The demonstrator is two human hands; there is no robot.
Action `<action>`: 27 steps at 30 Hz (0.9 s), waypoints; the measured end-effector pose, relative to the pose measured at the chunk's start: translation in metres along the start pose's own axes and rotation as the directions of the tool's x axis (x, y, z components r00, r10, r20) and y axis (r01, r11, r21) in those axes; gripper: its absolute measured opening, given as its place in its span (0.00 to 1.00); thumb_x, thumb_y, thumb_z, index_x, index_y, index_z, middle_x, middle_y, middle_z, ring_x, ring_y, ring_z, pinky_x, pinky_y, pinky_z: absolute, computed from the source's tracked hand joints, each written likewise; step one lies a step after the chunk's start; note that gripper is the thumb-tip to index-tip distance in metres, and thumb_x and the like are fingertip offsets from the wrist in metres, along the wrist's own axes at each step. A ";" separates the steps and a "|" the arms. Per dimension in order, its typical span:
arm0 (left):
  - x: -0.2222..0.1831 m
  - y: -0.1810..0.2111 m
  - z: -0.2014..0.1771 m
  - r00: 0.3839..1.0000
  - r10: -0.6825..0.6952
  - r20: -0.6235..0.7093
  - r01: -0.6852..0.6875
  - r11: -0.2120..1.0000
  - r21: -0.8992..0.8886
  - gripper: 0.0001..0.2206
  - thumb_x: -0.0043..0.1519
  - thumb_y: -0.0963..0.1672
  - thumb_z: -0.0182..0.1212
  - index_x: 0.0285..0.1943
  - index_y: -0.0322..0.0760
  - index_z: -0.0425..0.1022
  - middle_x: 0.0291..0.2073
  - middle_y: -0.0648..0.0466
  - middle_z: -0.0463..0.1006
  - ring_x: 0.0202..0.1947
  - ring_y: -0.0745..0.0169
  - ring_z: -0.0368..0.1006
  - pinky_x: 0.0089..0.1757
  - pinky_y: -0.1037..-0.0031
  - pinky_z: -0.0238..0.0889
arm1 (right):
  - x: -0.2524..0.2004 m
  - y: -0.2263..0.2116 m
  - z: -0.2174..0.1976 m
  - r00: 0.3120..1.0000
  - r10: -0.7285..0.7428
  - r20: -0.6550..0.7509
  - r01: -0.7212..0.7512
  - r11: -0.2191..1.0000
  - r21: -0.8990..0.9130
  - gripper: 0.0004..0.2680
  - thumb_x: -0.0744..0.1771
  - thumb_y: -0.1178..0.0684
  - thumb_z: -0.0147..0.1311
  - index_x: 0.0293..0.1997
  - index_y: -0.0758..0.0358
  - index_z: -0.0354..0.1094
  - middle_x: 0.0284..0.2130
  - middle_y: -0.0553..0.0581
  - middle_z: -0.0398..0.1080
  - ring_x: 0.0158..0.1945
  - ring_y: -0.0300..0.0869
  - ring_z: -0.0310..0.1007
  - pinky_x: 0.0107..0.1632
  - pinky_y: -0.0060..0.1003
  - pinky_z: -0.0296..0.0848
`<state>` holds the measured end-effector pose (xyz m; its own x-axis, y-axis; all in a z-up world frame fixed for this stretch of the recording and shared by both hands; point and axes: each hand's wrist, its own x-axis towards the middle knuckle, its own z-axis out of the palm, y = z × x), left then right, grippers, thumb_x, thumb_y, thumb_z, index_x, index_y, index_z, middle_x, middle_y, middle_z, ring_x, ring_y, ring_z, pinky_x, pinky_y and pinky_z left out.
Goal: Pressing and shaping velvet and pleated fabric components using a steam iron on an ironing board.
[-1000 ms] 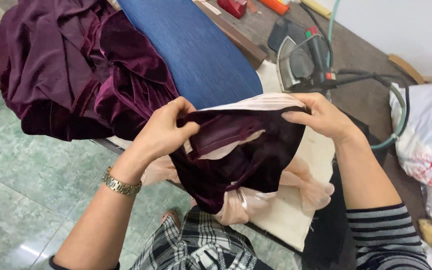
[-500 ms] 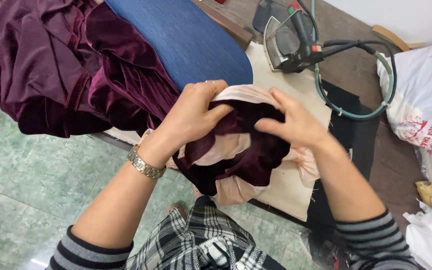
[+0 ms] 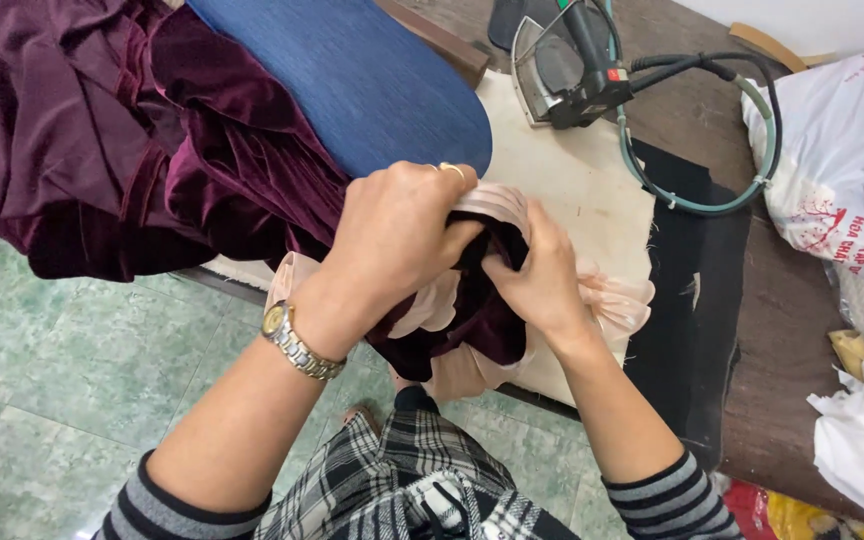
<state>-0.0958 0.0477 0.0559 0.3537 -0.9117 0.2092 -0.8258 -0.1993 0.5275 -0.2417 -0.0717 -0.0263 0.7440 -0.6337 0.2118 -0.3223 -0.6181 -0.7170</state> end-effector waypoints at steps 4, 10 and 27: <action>-0.003 -0.007 -0.006 0.999 -0.017 -0.031 0.016 1.000 -0.018 0.08 0.51 0.44 0.65 0.35 0.36 0.75 0.20 0.47 0.75 0.27 0.37 0.76 0.29 0.49 0.69 | -0.009 0.033 0.004 0.965 0.225 0.137 -0.221 0.974 -0.045 0.11 0.56 0.57 0.60 0.38 0.56 0.69 0.28 0.50 0.73 0.35 0.44 0.75 0.42 0.41 0.72; -0.008 -0.023 -0.005 0.996 -0.031 -0.089 0.028 0.999 -0.034 0.06 0.51 0.43 0.66 0.32 0.36 0.77 0.18 0.50 0.74 0.24 0.43 0.77 0.29 0.56 0.70 | -0.020 0.043 -0.006 0.922 0.341 0.182 -0.385 0.854 0.349 0.13 0.59 0.60 0.61 0.46 0.60 0.73 0.38 0.54 0.75 0.44 0.38 0.70 0.52 0.40 0.68; -0.035 0.020 0.091 0.961 -0.002 0.276 0.205 0.673 -0.711 0.04 0.57 0.40 0.48 0.32 0.35 0.68 0.29 0.49 0.78 0.31 0.52 0.74 0.36 0.66 0.61 | 0.030 0.131 -0.180 0.941 0.034 0.337 -0.059 0.996 0.062 0.09 0.60 0.59 0.53 0.41 0.68 0.74 0.44 0.58 0.75 0.49 0.40 0.71 0.56 0.37 0.69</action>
<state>-0.1641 0.0428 -0.0159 0.2201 -0.9751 -0.0273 -0.1708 -0.0661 0.9831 -0.3665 -0.2558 0.0052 0.8860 -0.4610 -0.0489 -0.3284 -0.5498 -0.7680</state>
